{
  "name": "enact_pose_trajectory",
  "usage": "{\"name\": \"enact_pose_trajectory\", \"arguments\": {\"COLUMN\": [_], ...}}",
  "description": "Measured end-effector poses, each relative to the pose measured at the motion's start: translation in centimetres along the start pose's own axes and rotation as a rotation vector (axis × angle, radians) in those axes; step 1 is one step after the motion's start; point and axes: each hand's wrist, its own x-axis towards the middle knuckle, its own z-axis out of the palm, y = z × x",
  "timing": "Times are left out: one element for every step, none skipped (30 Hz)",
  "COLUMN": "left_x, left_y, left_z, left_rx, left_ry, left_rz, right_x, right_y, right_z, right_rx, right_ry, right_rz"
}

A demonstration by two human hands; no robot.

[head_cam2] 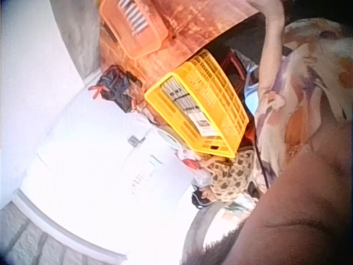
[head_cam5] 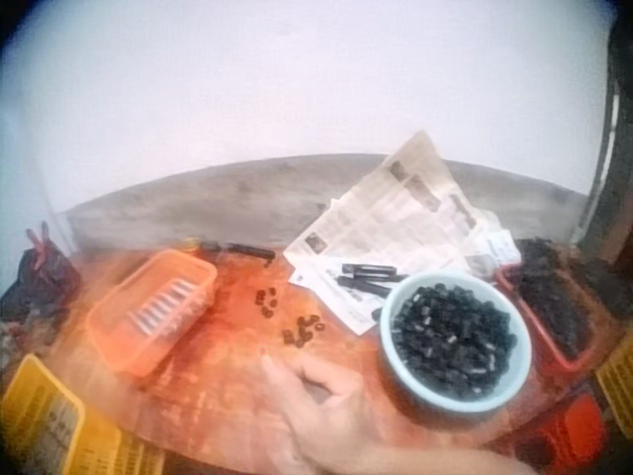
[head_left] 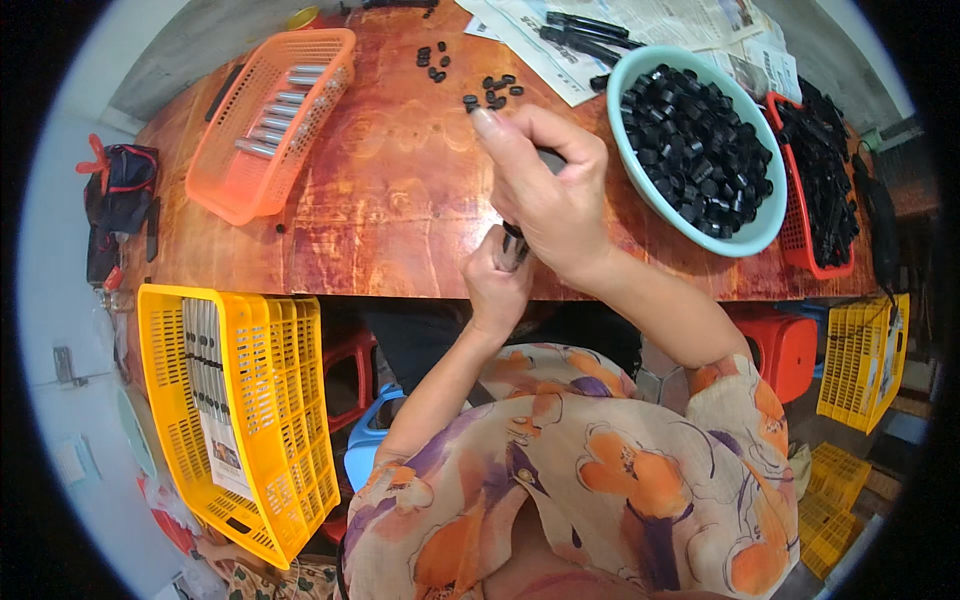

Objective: The person assembles markers by inserting black caps onto silver marker bodies. They repeatedly pick up a cap and a body, press them together, and place the completed marker into a yellow basket. The process is repeated for multiple units.

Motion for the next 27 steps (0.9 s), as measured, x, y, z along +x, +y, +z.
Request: {"name": "enact_pose_trajectory", "arguments": {"left_x": [0.1, 0.3, 0.6, 0.9, 1.3, 1.6, 1.9, 2.0, 2.1, 2.0, 1.8, 1.5, 1.4, 1.1, 0.5, -0.4, -0.6, -0.6, -0.7, -0.4, 0.3, 0.8, 1.4, 2.0, 2.4, 2.8, 2.5], "left_y": [0.2, 0.7, 1.1, 1.7, 0.8, -0.6, -1.7, -2.1, -2.4, -2.4, -1.4, -0.3, 0.7, 1.9, 2.7, 0.8, 0.8, 0.9, 1.0, 1.2, 1.6, 1.7, 1.8, 1.6, 1.5, 1.8, 2.0], "left_z": [-0.3, -0.6, -0.9, -0.9, -1.5, -2.1, -2.7, -3.0, -3.0, -2.9, -2.5, -2.2, -1.9, -1.5, -1.1, -0.7, -0.7, -0.7, -0.8, -1.2, -1.9, -2.3, -2.7, -2.9, -3.1, -3.6, -3.4], "left_rx": [-0.024, -0.047, -0.068, -0.193, -0.243, -0.291, -0.383, -0.444, -0.491, -0.506, -0.453, -0.397, -0.338, -0.208, -0.078, -0.059, -0.049, -0.039, -0.030, -0.074, -0.118, -0.161, -0.205, -0.249, -0.292, -0.207, -0.224], "left_ry": [-0.060, -0.116, -0.170, -0.204, -0.334, -0.462, -0.593, -0.656, -0.705, -0.695, -0.624, -0.552, -0.481, -0.360, -0.238, -0.162, -0.151, -0.141, -0.130, -0.218, -0.305, -0.387, -0.472, -0.552, -0.632, -0.726, -0.639], "left_rz": [-0.041, -0.080, -0.116, -0.181, -0.172, -0.164, -0.176, -0.193, -0.208, -0.225, -0.225, -0.229, -0.233, -0.202, -0.175, -0.143, -0.158, -0.174, -0.190, -0.195, -0.199, -0.202, -0.206, -0.209, -0.211, -0.202, -0.228], "right_x": [0.0, 0.0, -0.1, 0.0, 0.0, 0.1, 0.2, 0.3, 0.4, 0.5, 0.7, 0.7, 0.7, 0.5, 0.2, 0.0, -0.3, -0.5, -0.6, -0.6, -0.5, -0.2, 0.0, 0.2, 0.4, 0.6, 0.8], "right_y": [-0.1, -0.2, -0.4, -0.4, -0.5, -0.8, -1.0, -0.9, -0.9, -0.9, -0.9, -0.9, -0.8, -0.8, -0.7, -0.7, -0.7, -0.7, -0.7, -0.7, -0.7, -0.9, -1.0, -1.0, -0.9, -0.9, -0.7], "right_z": [-0.2, -0.5, -0.5, -0.7, -0.9, -1.0, -1.2, -1.3, -1.5, -1.6, -1.9, -2.0, -1.8, -1.7, -1.5, -1.0, -0.7, -0.4, -0.2, -0.1, -0.1, -0.4, -0.6, -0.8, -1.0, -1.1, -1.3], "right_rx": [0.009, 0.007, 0.020, 0.050, 0.080, 0.121, 0.147, 0.184, 0.219, 0.216, 0.207, 0.199, 0.184, 0.169, 0.154, 0.141, 0.116, 0.091, 0.067, 0.055, 0.063, 0.071, 0.074, 0.116, 0.158, 0.202, 0.225], "right_ry": [-0.020, -0.064, -0.083, -0.140, -0.199, -0.258, -0.337, -0.399, -0.459, -0.474, -0.480, -0.485, -0.435, -0.386, -0.336, -0.273, -0.247, -0.220, -0.193, -0.199, -0.224, -0.248, -0.273, -0.282, -0.291, -0.301, -0.271], "right_rz": [0.013, 0.023, 0.056, 0.093, 0.130, 0.183, 0.199, 0.216, 0.234, 0.252, 0.270, 0.286, 0.250, 0.215, 0.184, 0.160, 0.143, 0.126, 0.109, 0.083, 0.102, 0.122, 0.143, 0.175, 0.208, 0.240, 0.234]}}
